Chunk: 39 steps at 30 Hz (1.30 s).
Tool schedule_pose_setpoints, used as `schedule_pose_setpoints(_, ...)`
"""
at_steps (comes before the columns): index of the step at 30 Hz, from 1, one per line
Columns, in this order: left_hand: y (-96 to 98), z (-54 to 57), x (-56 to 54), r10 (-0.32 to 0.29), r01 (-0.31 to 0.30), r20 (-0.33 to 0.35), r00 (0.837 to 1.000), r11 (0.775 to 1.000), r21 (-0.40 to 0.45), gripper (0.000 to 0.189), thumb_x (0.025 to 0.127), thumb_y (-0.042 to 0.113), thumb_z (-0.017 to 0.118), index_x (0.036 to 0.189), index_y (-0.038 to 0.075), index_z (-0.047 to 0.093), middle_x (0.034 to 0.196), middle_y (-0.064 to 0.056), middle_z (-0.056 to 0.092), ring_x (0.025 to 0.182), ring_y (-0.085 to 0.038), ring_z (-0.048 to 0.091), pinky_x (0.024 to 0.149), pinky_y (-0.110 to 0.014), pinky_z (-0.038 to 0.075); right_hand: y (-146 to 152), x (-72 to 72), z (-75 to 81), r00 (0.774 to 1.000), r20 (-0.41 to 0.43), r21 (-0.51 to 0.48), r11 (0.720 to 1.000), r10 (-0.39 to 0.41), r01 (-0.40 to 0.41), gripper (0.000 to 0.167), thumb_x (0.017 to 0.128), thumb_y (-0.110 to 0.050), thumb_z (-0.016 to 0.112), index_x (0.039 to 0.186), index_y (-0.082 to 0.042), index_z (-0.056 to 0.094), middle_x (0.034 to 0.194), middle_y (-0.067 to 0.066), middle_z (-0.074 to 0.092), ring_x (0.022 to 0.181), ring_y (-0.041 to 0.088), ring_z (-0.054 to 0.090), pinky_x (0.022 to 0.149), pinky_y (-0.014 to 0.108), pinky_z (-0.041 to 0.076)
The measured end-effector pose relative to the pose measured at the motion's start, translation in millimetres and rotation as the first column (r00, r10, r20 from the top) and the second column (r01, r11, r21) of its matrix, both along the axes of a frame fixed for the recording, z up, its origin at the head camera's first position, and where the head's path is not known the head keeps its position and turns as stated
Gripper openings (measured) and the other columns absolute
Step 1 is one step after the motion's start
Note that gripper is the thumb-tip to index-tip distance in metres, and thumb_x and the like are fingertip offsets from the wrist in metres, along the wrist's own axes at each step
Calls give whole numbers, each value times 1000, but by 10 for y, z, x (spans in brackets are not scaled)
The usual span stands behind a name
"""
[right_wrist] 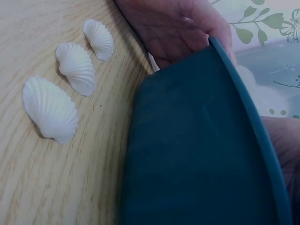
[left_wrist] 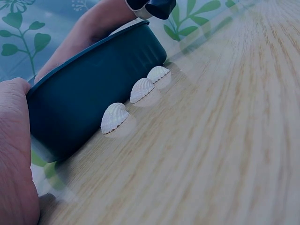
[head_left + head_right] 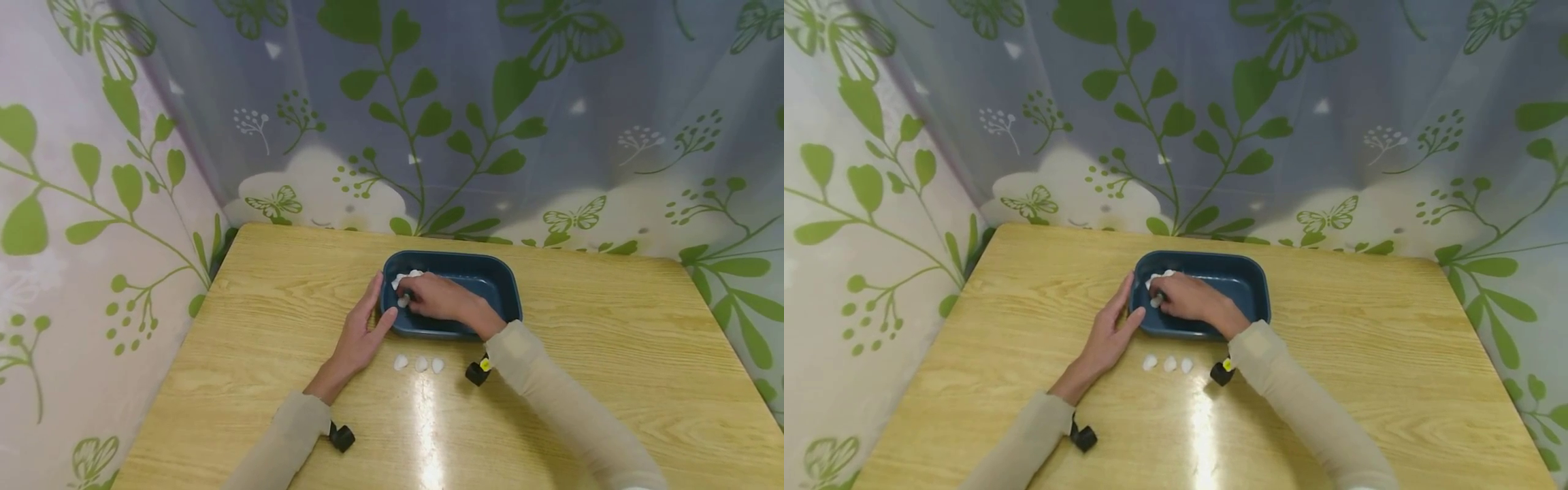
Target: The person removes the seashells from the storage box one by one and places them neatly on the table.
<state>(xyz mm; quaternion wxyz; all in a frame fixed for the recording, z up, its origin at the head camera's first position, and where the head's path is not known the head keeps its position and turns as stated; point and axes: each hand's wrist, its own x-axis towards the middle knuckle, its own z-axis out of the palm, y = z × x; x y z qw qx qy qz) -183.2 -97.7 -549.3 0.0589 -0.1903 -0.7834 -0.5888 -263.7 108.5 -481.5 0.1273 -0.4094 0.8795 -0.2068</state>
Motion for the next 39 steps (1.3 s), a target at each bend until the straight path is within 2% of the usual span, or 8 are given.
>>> schedule_pose_setpoints(4, -9, 5, 3, -2, 2, 4, 1000, 1000, -1, 68, 109, 22, 58, 167, 17, 24, 173, -7, 24, 159, -20, 20, 128, -44, 22, 16, 11, 3, 1000, 6, 20, 1000, -10, 10, 21, 100, -7, 67, 121, -4, 70, 110, 7, 75, 75, 7, 61, 74, 30, 55)
schedule_pose_setpoints(7, -10, 4, 1, -1, 1, 5, 1000, 1000, -18, 69, 109, 23, 58, 167, 16, 23, 173, -7, 23, 159, -21, 20, 128, -43, 22, 36, 15, 3, 1000, 17, 17, 1000, -9, 9, 21, 100, -6, 68, 121, -4, 70, 108, 6, 74, 75, 8, 59, 74, 30, 54)
schedule_pose_setpoints(12, -7, 2, 6, -3, 3, 22, 1000, 999, -33, 68, 110, 32, 55, 168, 19, 21, 174, -6, 22, 159, -16, 18, 129, -41, 20, 63, 25, 7, 999, 22, 38, 999, -34, 33, 23, 101, -12, 71, 121, -3, 68, 95, 3, 71, 68, 8, 55, 68, 28, 50)
schedule_pose_setpoints(20, -3, 8, 6, 5, -4, 36, 999, 999, -41, 69, 110, 38, 53, 168, 23, 20, 174, 2, 21, 159, -8, 17, 129, -36, 19, 93, 44, -22, 998, 14, 34, 997, -63, 63, 21, 101, -14, 71, 117, -2, 66, 95, 4, 70, 68, 9, 55, 67, 28, 51)
schedule_pose_setpoints(28, 8, 4, -1, 1, -1, 10, 1000, 1000, -24, 68, 110, 31, 55, 168, 18, 21, 174, -7, 22, 159, -16, 18, 129, -42, 20, 140, 23, -42, 996, 60, 10, 998, -65, 64, 20, 101, -15, 72, 115, -2, 66, 72, -2, 58, 60, 7, 50, 61, 25, 45)
schedule_pose_setpoints(33, 11, 3, -2, 3, -2, 11, 1000, 1000, -29, 68, 110, 30, 54, 168, 18, 21, 173, -7, 22, 160, -18, 18, 129, -43, 19, 166, 28, -49, 993, 70, 7, 996, -92, 92, 24, 100, -18, 74, 116, -1, 67, 72, -3, 58, 61, 7, 51, 61, 25, 46)
schedule_pose_setpoints(39, 8, 11, 7, 0, 1, 16, 1000, 1000, -23, 68, 110, 32, 54, 168, 17, 21, 173, -8, 22, 160, -18, 18, 129, -42, 19, 188, 55, -59, 996, 59, -10, 998, -65, 65, 23, 100, -17, 73, 115, -1, 67, 72, -3, 58, 62, 6, 50, 63, 25, 47)
